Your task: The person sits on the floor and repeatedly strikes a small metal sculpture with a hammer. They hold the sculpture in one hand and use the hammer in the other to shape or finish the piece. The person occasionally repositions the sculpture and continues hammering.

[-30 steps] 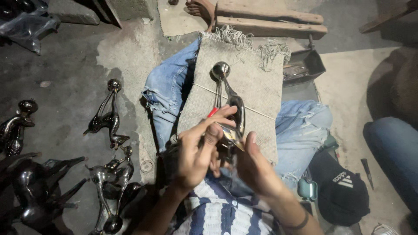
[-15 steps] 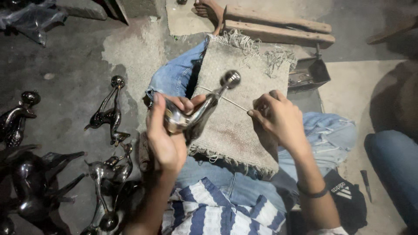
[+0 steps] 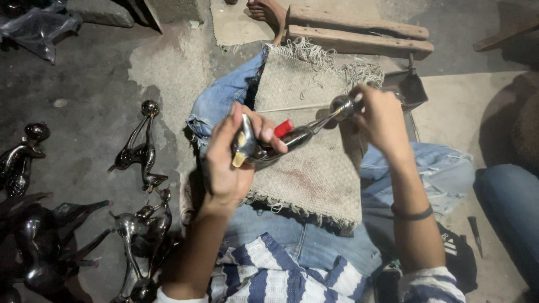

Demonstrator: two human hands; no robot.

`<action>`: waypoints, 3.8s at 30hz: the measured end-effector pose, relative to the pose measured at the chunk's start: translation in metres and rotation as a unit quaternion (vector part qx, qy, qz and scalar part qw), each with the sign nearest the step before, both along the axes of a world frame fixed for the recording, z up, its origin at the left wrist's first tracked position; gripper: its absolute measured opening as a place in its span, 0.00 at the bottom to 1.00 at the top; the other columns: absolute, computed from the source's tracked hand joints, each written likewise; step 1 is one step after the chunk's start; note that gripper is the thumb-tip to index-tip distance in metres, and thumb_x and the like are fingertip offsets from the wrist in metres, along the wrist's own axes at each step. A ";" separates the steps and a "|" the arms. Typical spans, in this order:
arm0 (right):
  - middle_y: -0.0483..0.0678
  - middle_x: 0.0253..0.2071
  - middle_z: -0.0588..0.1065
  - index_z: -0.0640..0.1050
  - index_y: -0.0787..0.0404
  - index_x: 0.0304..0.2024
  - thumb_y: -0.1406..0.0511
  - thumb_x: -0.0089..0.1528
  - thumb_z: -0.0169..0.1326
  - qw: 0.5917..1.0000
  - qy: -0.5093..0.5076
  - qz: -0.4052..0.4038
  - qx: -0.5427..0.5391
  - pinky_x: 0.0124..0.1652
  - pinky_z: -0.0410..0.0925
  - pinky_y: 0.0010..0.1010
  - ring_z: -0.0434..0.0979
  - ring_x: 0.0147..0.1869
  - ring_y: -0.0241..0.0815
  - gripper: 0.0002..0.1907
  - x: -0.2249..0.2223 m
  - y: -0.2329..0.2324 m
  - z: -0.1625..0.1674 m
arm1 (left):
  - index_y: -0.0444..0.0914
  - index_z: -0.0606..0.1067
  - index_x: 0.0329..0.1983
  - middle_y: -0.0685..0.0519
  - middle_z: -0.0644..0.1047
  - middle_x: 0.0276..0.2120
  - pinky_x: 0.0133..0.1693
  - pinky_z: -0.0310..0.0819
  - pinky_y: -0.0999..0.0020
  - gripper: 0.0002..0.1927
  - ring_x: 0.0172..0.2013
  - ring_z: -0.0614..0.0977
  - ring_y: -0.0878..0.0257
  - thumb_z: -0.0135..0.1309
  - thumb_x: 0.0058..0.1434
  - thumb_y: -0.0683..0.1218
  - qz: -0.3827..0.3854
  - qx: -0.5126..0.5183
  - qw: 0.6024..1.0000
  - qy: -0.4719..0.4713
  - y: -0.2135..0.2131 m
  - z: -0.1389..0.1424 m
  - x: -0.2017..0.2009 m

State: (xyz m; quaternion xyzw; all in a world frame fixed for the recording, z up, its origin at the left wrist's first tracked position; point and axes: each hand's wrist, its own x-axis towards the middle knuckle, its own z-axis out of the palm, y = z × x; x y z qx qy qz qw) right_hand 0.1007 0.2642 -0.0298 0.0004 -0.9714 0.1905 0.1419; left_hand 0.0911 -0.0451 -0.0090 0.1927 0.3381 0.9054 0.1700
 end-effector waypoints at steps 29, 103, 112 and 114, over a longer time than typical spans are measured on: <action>0.49 0.45 0.76 0.80 0.63 0.39 0.73 0.55 0.67 0.964 0.106 0.157 -0.188 0.40 0.71 0.27 0.79 0.42 0.38 0.11 0.094 -0.137 0.099 | 0.35 0.66 0.55 0.46 0.77 0.39 0.38 0.74 0.72 0.14 0.36 0.80 0.64 0.42 0.76 0.50 0.192 -0.350 0.893 0.206 0.035 0.012 0.017; 0.72 0.50 0.75 0.68 0.65 0.63 0.59 0.52 0.61 0.953 -0.167 -0.207 -0.146 0.45 0.71 0.47 0.77 0.51 0.67 0.37 0.028 0.044 -0.081 | 0.39 0.70 0.56 0.46 0.84 0.40 0.38 0.87 0.65 0.30 0.36 0.89 0.59 0.61 0.53 0.56 -0.407 -0.404 0.803 0.160 0.200 0.083 -0.209; 0.57 0.60 0.74 0.64 0.66 0.70 0.64 0.63 0.55 0.798 -0.022 -0.279 -0.534 0.59 0.66 0.36 0.74 0.60 0.48 0.33 0.040 0.044 -0.068 | 0.35 0.74 0.53 0.45 0.84 0.46 0.43 0.83 0.68 0.25 0.39 0.88 0.59 0.64 0.56 0.52 -0.499 -0.323 0.780 0.197 0.214 0.075 -0.221; 0.56 0.64 0.69 0.61 0.69 0.71 0.64 0.67 0.54 0.810 0.083 -0.303 -0.495 0.64 0.62 0.36 0.68 0.65 0.47 0.33 0.047 0.050 -0.067 | 0.35 0.73 0.53 0.44 0.84 0.44 0.42 0.84 0.66 0.25 0.39 0.88 0.58 0.64 0.56 0.51 -0.505 -0.325 0.776 0.194 0.215 0.075 -0.223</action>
